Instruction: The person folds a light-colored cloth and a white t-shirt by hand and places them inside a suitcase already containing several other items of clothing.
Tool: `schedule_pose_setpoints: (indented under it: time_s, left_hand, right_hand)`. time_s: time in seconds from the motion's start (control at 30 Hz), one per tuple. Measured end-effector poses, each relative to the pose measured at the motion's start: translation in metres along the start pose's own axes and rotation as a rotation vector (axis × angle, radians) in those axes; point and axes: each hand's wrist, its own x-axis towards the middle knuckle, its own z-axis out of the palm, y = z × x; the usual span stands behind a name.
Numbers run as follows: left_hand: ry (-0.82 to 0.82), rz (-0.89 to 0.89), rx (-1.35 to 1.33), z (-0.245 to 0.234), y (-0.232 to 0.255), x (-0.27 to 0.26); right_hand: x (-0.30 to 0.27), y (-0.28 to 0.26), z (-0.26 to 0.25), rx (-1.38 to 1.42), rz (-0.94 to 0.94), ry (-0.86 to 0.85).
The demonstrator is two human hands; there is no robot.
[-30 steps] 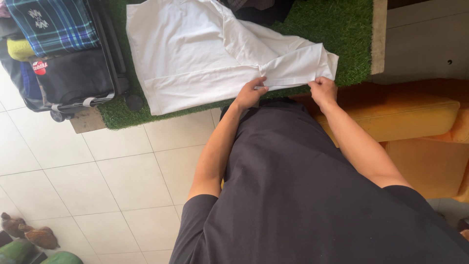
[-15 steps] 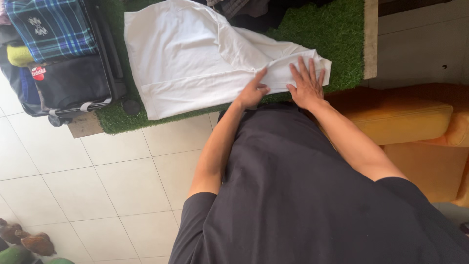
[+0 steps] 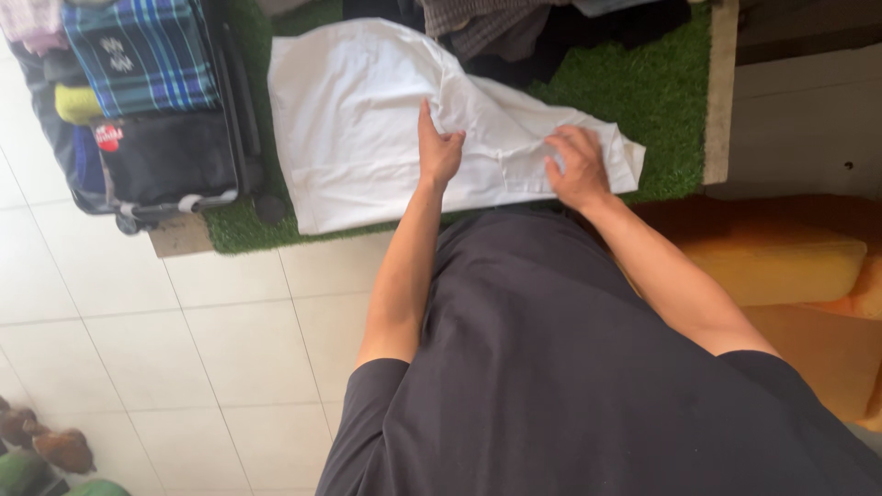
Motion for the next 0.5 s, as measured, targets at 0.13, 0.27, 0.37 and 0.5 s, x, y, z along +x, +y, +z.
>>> schedule_pose_setpoints:
  time_s: [0.13,0.27,0.37,0.5]
  left_hand:
    - [-0.156,-0.27,0.224,-0.01,0.019,0.034]
    - [-0.303,-0.298,0.04,-0.01,0.041,0.059]
    - [-0.371,-0.563,-0.199,0.003,0.084,0.068]
    - [-0.419,-0.644,-0.682,0.013,0.124,0.063]
  right_hand:
    - [0.029,-0.033,0.006,0.219,0.003,-0.15]
    - [0.052,-0.061,0.02,0.505,0.464,-0.624]
    - [0.064,-0.064,0.033,0.715,0.456,-0.933]
    - [0.084,-0.056,0.039,1.56,0.763,-0.729]
